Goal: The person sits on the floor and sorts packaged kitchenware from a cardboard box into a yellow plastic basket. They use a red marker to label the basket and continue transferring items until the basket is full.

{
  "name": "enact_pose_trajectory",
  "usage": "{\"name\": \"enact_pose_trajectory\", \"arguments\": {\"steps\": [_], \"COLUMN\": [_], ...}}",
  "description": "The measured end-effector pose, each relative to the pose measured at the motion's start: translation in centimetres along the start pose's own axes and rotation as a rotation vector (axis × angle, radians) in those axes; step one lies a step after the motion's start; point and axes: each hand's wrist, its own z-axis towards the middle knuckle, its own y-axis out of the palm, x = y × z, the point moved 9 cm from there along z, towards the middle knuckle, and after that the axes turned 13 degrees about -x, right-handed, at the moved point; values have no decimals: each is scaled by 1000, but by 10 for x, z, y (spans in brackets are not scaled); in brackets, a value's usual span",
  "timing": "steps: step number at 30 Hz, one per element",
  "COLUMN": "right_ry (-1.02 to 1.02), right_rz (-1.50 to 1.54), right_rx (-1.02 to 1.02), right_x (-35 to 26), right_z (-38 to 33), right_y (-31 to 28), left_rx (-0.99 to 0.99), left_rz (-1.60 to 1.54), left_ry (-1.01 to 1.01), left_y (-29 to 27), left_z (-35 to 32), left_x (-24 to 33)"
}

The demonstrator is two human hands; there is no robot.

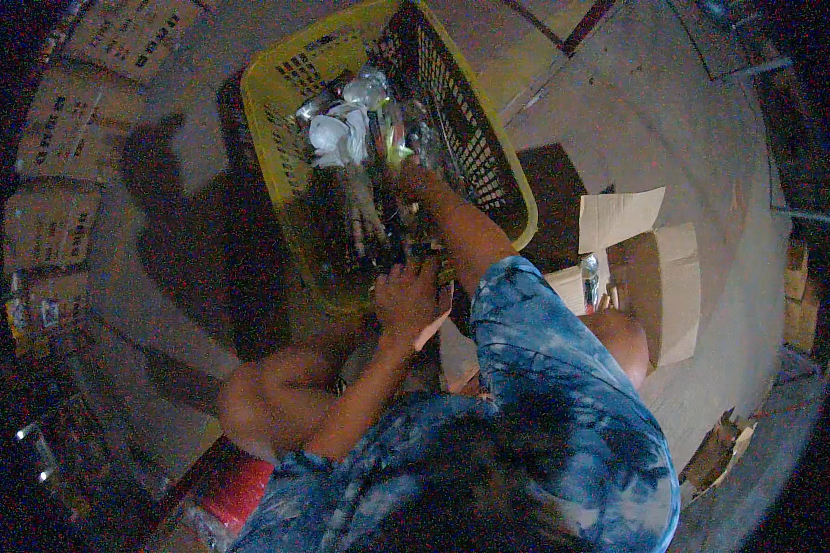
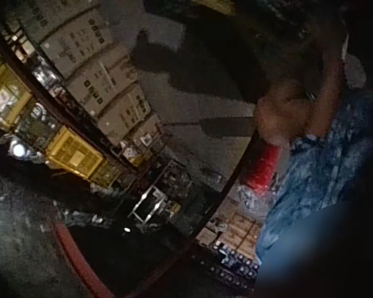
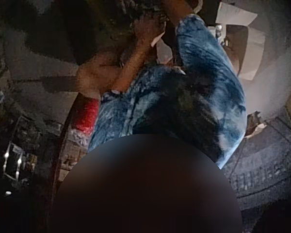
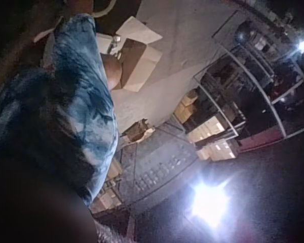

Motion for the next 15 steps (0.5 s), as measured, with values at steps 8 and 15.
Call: {"name": "enact_pose_trajectory", "arguments": {"steps": [8,15], "right_ry": [171,-420], "right_rz": [15,-184], "right_rx": [37,-80], "right_x": [-25,-99], "right_z": [-63,-185], "right_y": [9,-123], "left_rx": [-77,-104], "left_rz": [34,20], "left_ry": [3,23], "left_y": [-3,7], "left_z": [6,8], "left_x": [0,-10]}}
